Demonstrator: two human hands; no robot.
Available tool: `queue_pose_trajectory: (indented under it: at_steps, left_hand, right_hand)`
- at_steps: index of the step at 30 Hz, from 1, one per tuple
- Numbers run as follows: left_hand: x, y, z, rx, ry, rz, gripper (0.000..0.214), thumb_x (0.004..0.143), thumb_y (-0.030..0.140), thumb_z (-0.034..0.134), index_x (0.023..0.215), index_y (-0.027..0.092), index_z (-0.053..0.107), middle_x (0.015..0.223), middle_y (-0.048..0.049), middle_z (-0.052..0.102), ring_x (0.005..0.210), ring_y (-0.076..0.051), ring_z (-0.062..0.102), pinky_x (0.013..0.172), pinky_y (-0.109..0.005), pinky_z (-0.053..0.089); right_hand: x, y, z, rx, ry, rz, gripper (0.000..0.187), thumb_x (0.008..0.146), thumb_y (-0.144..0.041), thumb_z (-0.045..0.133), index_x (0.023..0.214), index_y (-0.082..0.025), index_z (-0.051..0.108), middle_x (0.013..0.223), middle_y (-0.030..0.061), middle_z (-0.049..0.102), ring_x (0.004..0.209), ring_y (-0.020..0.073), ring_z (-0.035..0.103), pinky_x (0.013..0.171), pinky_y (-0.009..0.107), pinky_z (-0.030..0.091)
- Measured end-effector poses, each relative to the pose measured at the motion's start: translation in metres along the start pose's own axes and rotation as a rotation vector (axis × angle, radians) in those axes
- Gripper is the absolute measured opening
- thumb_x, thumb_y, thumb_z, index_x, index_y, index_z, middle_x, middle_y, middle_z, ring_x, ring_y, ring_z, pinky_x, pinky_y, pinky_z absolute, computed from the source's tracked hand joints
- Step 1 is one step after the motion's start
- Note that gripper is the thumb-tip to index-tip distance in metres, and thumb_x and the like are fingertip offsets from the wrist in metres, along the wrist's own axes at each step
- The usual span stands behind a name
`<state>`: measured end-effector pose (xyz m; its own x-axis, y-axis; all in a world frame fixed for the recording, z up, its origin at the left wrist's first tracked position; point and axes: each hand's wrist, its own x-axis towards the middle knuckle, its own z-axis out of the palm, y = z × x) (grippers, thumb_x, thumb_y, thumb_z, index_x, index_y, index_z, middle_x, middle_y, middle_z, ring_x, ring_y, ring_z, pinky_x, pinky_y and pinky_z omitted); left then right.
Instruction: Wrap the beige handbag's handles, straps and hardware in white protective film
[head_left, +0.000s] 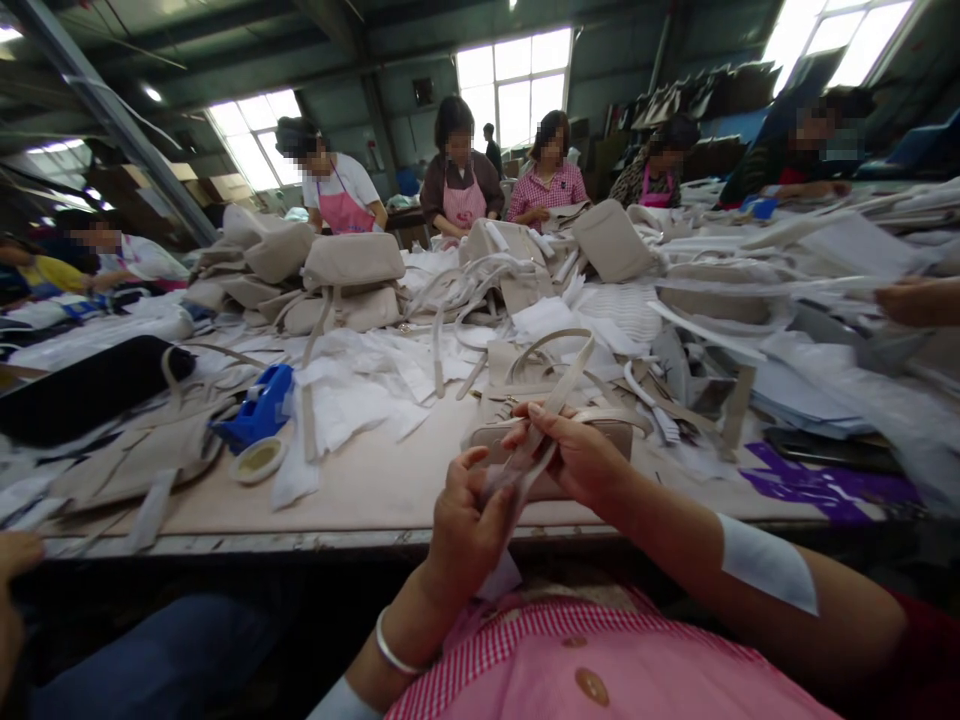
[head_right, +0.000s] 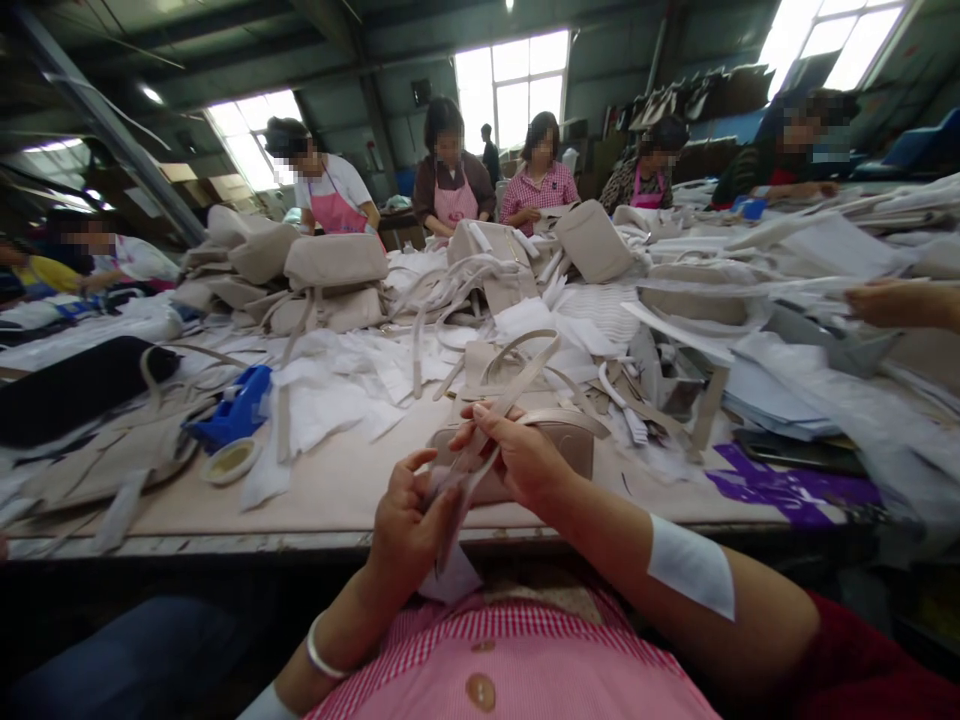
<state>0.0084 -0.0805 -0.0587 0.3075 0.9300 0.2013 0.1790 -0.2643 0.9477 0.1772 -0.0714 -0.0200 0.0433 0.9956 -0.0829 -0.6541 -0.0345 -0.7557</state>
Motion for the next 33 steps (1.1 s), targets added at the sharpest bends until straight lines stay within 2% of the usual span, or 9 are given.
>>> queue_pose_trajectory:
  at_steps: [3,6,10,15,18,21,25,28,33]
  left_hand:
    - [-0.001,-0.002,-0.002,0.009,0.137,-0.092,0.036,0.086,0.040,0.066,0.110,0.018,0.051,0.076,-0.0014,0.072,0.066,-0.014,0.065,0.060,-0.023,0.050]
    - [0.000,-0.001,-0.007,0.034,0.135,-0.057,0.024,0.087,0.041,0.064,0.090,0.017,0.063,0.073,-0.0004,0.069,0.064,-0.012,0.060,0.060,-0.022,0.047]
    - [0.001,0.008,-0.014,0.014,0.168,0.001,0.019,0.089,0.036,0.062,0.087,0.018,0.070,0.075,0.0006,0.068,0.070,-0.012,0.059,0.066,-0.021,0.047]
    - [0.006,0.021,-0.018,-0.123,0.150,-0.020,0.018,0.086,0.035,0.065,0.082,0.018,0.070,0.082,-0.0011,0.070,0.076,-0.014,0.060,0.070,-0.023,0.049]
    - [0.002,0.017,-0.021,-0.096,0.091,-0.086,0.020,0.085,0.036,0.065,0.079,0.017,0.069,0.076,-0.0009,0.069,0.070,-0.013,0.058,0.065,-0.023,0.048]
    - [-0.006,0.010,-0.021,-0.002,0.062,-0.131,0.021,0.085,0.036,0.065,0.078,0.017,0.070,0.069,0.0000,0.067,0.065,-0.013,0.056,0.062,-0.022,0.045]
    - [-0.009,0.010,-0.019,0.024,0.055,-0.157,0.022,0.083,0.037,0.066,0.077,0.016,0.071,0.066,0.0007,0.065,0.063,-0.012,0.054,0.060,-0.022,0.044]
    - [-0.004,0.015,-0.021,-0.005,0.074,-0.182,0.024,0.083,0.039,0.066,0.078,0.016,0.071,0.067,0.0007,0.066,0.065,-0.012,0.054,0.060,-0.021,0.044]
    - [0.001,0.023,-0.025,-0.137,0.106,-0.202,0.026,0.083,0.042,0.066,0.081,0.016,0.070,0.069,-0.0001,0.067,0.064,-0.012,0.055,0.061,-0.022,0.046]
  right_hand:
    - [-0.001,-0.006,0.004,-0.213,-0.093,-0.053,0.026,0.084,-0.039,0.068,0.094,-0.016,0.069,0.078,0.0058,0.074,0.071,0.0175,0.067,0.070,0.029,0.051]
    - [0.003,-0.017,0.008,-0.400,-0.165,-0.074,0.033,0.089,-0.046,0.060,0.098,-0.016,0.070,0.090,0.0086,0.076,0.087,0.0210,0.069,0.085,0.035,0.050]
    - [0.012,-0.028,0.015,-0.641,-0.424,-0.068,0.047,0.093,-0.055,0.050,0.112,-0.018,0.072,0.119,0.0099,0.069,0.118,0.0263,0.058,0.101,0.041,0.044]
    - [0.009,-0.007,0.017,-0.725,-0.637,-0.055,0.047,0.091,-0.054,0.056,0.122,-0.021,0.068,0.132,0.0087,0.062,0.127,0.0252,0.052,0.110,0.042,0.038]
    - [0.007,0.003,0.008,-0.593,-0.572,0.113,0.052,0.085,-0.051,0.066,0.126,-0.020,0.063,0.132,0.0112,0.062,0.124,0.0258,0.055,0.109,0.043,0.039]
    - [0.017,-0.006,0.000,-0.174,-0.331,0.223,0.055,0.086,-0.057,0.061,0.122,-0.015,0.063,0.122,0.0155,0.068,0.114,0.0285,0.063,0.102,0.046,0.046]
    - [0.036,-0.026,0.002,0.026,-0.079,0.199,0.027,0.090,-0.036,0.058,0.102,-0.013,0.066,0.091,0.0100,0.075,0.087,0.0232,0.071,0.086,0.041,0.055]
    - [0.034,-0.023,0.010,-0.175,-0.145,0.112,0.018,0.089,-0.028,0.061,0.101,-0.015,0.068,0.081,0.0058,0.075,0.080,0.0195,0.070,0.082,0.036,0.054]
    - [0.006,0.012,0.017,-0.485,-0.479,0.045,0.038,0.085,-0.044,0.068,0.110,-0.017,0.071,0.110,0.0096,0.072,0.104,0.0227,0.065,0.096,0.038,0.049]
